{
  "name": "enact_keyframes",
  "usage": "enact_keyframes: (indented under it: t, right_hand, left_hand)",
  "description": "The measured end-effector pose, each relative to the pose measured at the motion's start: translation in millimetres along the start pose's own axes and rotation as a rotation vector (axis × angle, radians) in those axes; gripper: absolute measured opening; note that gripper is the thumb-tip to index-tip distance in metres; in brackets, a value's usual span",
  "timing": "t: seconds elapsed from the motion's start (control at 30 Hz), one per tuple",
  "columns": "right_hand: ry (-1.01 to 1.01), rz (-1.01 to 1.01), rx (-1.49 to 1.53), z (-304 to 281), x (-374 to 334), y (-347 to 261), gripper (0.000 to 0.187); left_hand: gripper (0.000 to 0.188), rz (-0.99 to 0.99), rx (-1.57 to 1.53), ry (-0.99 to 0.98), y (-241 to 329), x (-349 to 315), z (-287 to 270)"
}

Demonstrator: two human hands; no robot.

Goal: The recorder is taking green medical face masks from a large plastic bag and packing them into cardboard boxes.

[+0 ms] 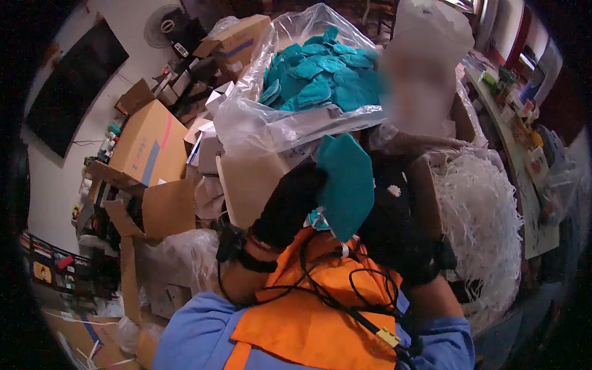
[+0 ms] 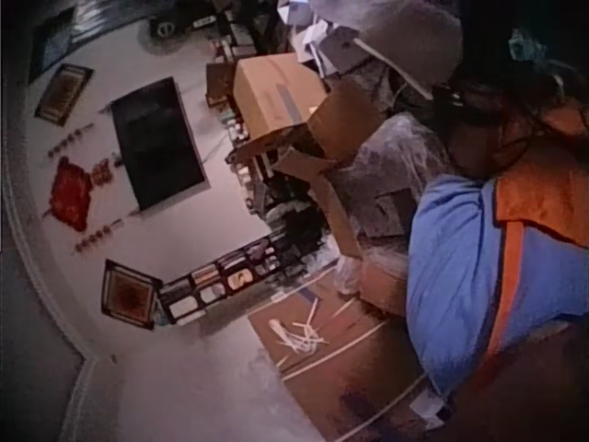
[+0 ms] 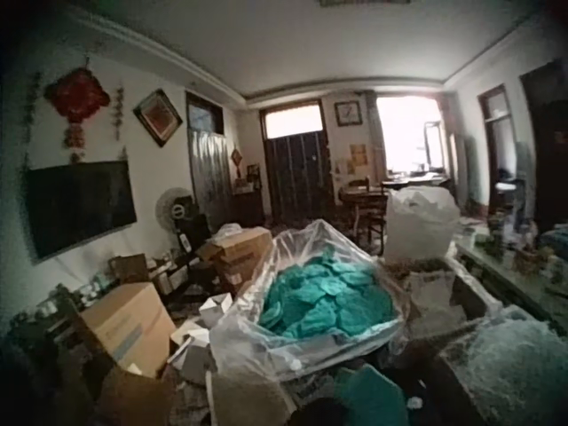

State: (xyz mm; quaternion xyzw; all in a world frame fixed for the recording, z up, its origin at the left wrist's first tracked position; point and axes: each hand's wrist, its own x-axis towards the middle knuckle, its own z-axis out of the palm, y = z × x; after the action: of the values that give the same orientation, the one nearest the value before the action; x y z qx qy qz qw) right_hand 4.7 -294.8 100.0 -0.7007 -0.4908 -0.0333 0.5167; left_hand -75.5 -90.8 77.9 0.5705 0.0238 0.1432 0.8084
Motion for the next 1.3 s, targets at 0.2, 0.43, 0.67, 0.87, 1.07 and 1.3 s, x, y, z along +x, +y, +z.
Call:
enact_keyframes:
  t: [0.2, 0.43, 0.67, 0.87, 1.07, 1.3]
  right_hand:
    - [0.128, 0.255, 0.126, 10.0, -7.6, 3.7, 0.042]
    - [0.217, 0.435, 0.608, 18.6, 33.2, -12.5, 0.039]
    - [0.254, 0.434, 0.347, 11.2, 26.7, 14.1, 0.023]
    - [0.378, 0.312, 0.194, -41.9, 38.2, 32.3, 0.021]
    - [0.208, 0.494, 0.281, -56.5, 47.3, 36.3, 0.024]
    - [-0.01, 0.461, 0.271, -49.5, 62.8, 11.3, 0.027]
  left_hand:
    - [0.032, 0.006, -0.071, 0.183, 9.9, 12.3, 4.6]
    - [0.029, 0.008, 0.13, 0.233, 1.0, 15.3, 0.6]
    - [0.03, 0.036, 0.241, -0.073, 6.0, 13.4, 18.6]
    - [0.037, -0.176, 0.0, -0.178, 26.3, 12.0, -47.7]
    - [0.052, 0.104, 0.942, 0.159, 34.2, 32.9, -57.4]
    - [0.051, 0.45, 0.411, -0.304, 16.0, 50.7, -11.3]
